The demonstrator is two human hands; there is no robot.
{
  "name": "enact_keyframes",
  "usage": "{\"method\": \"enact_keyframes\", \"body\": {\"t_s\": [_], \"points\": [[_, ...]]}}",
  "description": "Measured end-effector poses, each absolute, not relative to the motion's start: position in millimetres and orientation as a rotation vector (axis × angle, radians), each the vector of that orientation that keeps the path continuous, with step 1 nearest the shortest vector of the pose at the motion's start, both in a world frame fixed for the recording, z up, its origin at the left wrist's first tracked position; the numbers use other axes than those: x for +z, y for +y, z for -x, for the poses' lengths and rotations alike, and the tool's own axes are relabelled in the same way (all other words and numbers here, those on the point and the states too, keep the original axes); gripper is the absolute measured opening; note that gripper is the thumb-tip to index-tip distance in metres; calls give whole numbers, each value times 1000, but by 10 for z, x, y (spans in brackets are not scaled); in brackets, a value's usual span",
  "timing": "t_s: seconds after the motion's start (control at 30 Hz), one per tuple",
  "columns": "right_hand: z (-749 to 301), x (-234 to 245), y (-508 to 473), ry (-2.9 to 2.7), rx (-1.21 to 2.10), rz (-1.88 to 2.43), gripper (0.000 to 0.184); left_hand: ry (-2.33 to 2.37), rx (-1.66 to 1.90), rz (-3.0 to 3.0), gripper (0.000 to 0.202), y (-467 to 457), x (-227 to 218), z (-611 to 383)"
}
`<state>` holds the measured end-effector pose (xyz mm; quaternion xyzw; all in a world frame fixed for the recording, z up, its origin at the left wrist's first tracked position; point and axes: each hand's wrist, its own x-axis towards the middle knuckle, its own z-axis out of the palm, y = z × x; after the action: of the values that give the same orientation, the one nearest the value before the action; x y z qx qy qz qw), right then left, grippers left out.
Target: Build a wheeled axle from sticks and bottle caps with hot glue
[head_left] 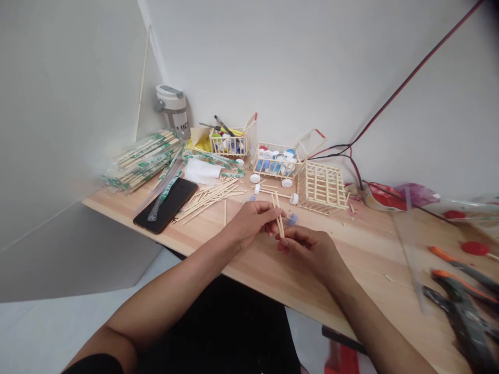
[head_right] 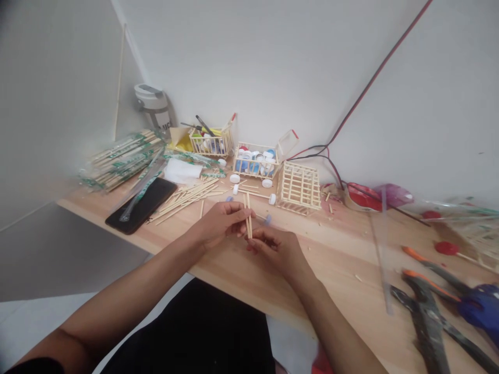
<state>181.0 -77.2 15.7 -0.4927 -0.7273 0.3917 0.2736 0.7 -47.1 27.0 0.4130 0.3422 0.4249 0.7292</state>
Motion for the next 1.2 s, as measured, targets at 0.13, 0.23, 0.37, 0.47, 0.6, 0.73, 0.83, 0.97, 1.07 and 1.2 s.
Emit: {"method": "enact_keyframes", "body": {"t_s": [0.13,0.23,0.37,0.47,0.6,0.73,0.83,0.97,1.07,1.2], "points": [[-1811,157,-768,-1981,1046,1314,23,767,935,-949,32,-496,261,6],[-1809,139,-763,-1992,1091,1300,25,792,952,-990,36,-514,248,14],[-1793,125,-762,-2004,1133,1296,29,825,980,-1055,36,-531,231,24],[-1782,135,-765,-1991,1180,1281,31,830,982,-1081,33,-538,218,31],[-1789,136,-762,-1997,1206,1274,32,848,1007,-1095,32,-548,203,37],[-1803,98,-747,-2025,1168,1274,30,855,1043,-1102,32,-573,196,37],[-1795,88,-744,-1991,1154,1290,29,858,1083,-1111,30,-601,216,38],[-1777,126,-741,-1925,1146,1277,28,922,1127,-1174,28,-640,286,61],[-1794,141,-727,-1815,1140,1269,27,924,1137,-1231,25,-676,351,87],[-1832,124,-712,-1506,1235,1252,30,894,1127,-1270,20,-755,433,87]]}}
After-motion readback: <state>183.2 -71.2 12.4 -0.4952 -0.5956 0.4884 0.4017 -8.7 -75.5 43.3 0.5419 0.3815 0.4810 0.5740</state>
